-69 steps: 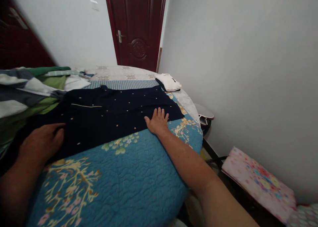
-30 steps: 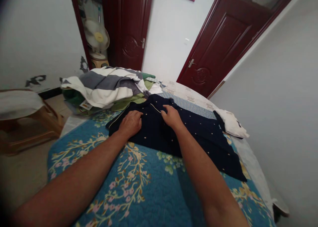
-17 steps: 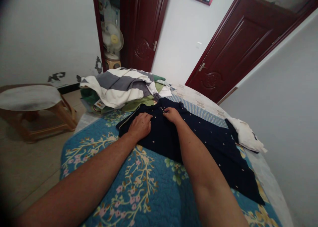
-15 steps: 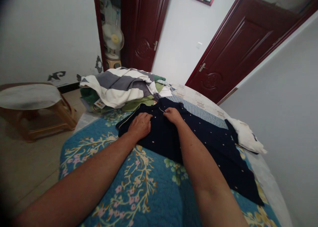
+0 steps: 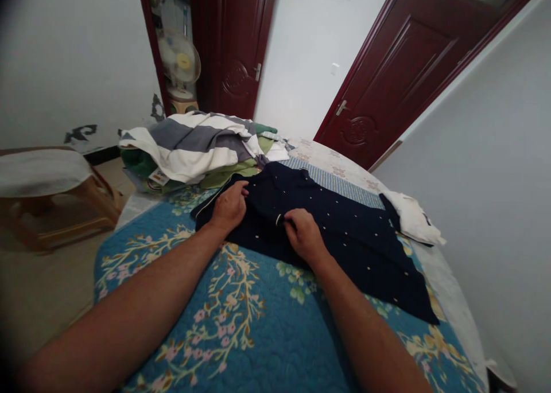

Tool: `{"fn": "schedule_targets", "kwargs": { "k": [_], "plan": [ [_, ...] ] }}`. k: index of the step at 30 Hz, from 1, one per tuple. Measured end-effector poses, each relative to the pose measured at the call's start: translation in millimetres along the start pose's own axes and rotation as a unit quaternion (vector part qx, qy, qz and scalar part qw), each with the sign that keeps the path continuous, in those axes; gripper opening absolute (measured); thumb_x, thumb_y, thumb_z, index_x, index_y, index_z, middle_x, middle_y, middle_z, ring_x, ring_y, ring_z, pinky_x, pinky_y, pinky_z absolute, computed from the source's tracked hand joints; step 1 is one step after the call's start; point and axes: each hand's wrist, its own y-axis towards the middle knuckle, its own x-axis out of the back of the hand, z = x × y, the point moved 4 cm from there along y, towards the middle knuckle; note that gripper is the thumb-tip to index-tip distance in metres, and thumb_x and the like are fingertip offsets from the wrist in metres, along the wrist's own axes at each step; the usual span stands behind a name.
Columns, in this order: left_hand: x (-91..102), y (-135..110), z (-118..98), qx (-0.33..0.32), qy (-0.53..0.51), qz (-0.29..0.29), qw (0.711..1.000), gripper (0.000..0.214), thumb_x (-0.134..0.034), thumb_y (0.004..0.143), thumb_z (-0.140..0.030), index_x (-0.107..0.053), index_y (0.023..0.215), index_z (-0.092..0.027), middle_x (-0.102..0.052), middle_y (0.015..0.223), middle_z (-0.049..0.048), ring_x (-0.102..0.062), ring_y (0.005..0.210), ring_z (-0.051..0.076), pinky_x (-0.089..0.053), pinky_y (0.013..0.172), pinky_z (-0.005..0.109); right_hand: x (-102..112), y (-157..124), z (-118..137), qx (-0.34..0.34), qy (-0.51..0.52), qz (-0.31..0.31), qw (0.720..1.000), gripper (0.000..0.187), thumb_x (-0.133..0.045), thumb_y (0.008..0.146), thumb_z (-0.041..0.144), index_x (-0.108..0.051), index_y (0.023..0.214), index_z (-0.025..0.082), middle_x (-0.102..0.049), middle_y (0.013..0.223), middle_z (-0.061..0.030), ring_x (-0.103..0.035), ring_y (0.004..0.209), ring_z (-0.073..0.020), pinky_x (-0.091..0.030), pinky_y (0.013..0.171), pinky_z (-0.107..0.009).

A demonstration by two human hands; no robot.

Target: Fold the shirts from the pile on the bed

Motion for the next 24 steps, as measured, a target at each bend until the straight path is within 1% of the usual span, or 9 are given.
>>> {"fn": "schedule_targets", "kwargs": {
  "k": [3,6,9,12,14,16,19,21,24],
  "plan": [
    [2.3,1.2,-1.8,0.015,-0.011,0.007,1.000,0.044,-0.040,0.098,-0.008,-0.063,0.134,-0.017,-0.078,0.104,0.0077,-0.074,0.099,0.022,-0.056,0.095,0.035,-11.3,-23.0,5.3,0.028,-0.039,0.055,0.997,0.019,-0.057,0.098,0.017,-0.071,0.107,0.025,-0.075,0.113,-0.0092,-0.066,0.117,-0.0274,-0.048,0.108,-0.047],
    [4.2,-1.5,-11.9,-0.004,0.027,0.018,0.999,0.039,-0.044,0.101,-0.014,-0.066,0.133,-0.019,-0.080,0.106,0.0079,-0.075,0.100,0.023,-0.055,0.095,0.035,-15.1,-26.7,7.4,0.035,-0.066,0.064,0.995,0.020,-0.056,0.099,0.017,-0.072,0.108,0.026,-0.075,0.116,-0.0091,-0.063,0.124,-0.0282,-0.041,0.117,-0.051],
    [1.9,-6.0,-22.9,-0.050,0.089,0.038,0.994,0.033,-0.051,0.101,-0.023,-0.070,0.128,-0.021,-0.080,0.112,0.0097,-0.075,0.105,0.026,-0.054,0.097,0.037,-15.8,-23.9,12.4,0.050,-0.075,0.080,0.993,0.020,-0.058,0.099,0.018,-0.073,0.109,0.026,-0.076,0.115,-0.0090,-0.063,0.123,-0.0282,-0.039,0.119,-0.053],
    [-5.9,-9.4,-27.1,-0.113,0.125,0.094,0.981,0.027,-0.057,0.100,-0.029,-0.075,0.119,-0.022,-0.080,0.109,0.0091,-0.073,0.107,0.027,-0.052,0.103,0.041,-13.8,-23.7,17.2,0.061,-0.084,0.095,0.990,0.018,-0.059,0.099,0.020,-0.073,0.108,0.025,-0.076,0.112,-0.0087,-0.065,0.115,-0.0276,-0.037,0.120,-0.053],
    [-8.5,-9.7,-27.4,-0.148,0.128,0.116,0.974,0.024,-0.059,0.100,-0.031,-0.076,0.114,-0.022,-0.079,0.110,0.0094,-0.071,0.111,0.027,-0.049,0.108,0.044,-8.8,-24.4,15.6,0.054,-0.074,0.080,0.993,0.018,-0.059,0.098,0.021,-0.074,0.108,0.025,-0.076,0.109,-0.0087,-0.066,0.110,-0.0272,-0.041,0.118,-0.051],
    [-6.0,-8.7,-29.7,-0.167,0.114,0.111,0.973,0.023,-0.059,0.100,-0.032,-0.076,0.112,-0.022,-0.079,0.112,0.0100,-0.069,0.115,0.028,-0.047,0.110,0.045,1.5,-24.9,5.5,0.011,-0.046,0.012,0.999,0.021,-0.057,0.098,0.022,-0.073,0.111,0.024,-0.076,0.110,-0.0097,-0.067,0.109,-0.0268,-0.047,0.111,-0.047],
    [0.4,-10.8,-43.8,-0.191,0.074,0.114,0.972,0.026,-0.062,0.101,-0.039,-0.076,0.114,-0.022,-0.077,0.115,0.0105,-0.067,0.117,0.028,-0.048,0.107,0.044,17.5,-29.6,-25.3,-0.112,-0.007,-0.118,0.987,0.026,-0.051,0.099,0.021,-0.073,0.113,0.022,-0.076,0.110,-0.0113,-0.070,0.106,-0.0261,-0.055,0.100,-0.042],
    [-1.0,-18.6,-60.1,-0.228,0.048,0.166,0.958,0.035,-0.068,0.098,-0.050,-0.075,0.119,-0.022,-0.077,0.117,0.0103,-0.066,0.117,0.028,-0.048,0.106,0.043,19.4,-33.7,-46.6,-0.174,0.013,-0.132,0.976,0.027,-0.051,0.098,0.021,-0.074,0.112,0.022,-0.076,0.109,-0.0107,-0.072,0.104,-0.0256,-0.056,0.099,-0.041],
    [-12.7,-35.8,-80.0,-0.266,0.062,0.259,0.926,0.057,-0.081,0.084,-0.062,-0.073,0.127,-0.026,-0.074,0.124,0.0104,-0.064,0.120,0.031,-0.048,0.106,0.046,12.5,-36.8,-66.3,-0.205,0.033,-0.087,0.974,0.028,-0.056,0.095,0.021,-0.074,0.116,0.022,-0.077,0.111,-0.0090,-0.073,0.100,-0.0237,-0.058,0.097,-0.040]
  ]
}}
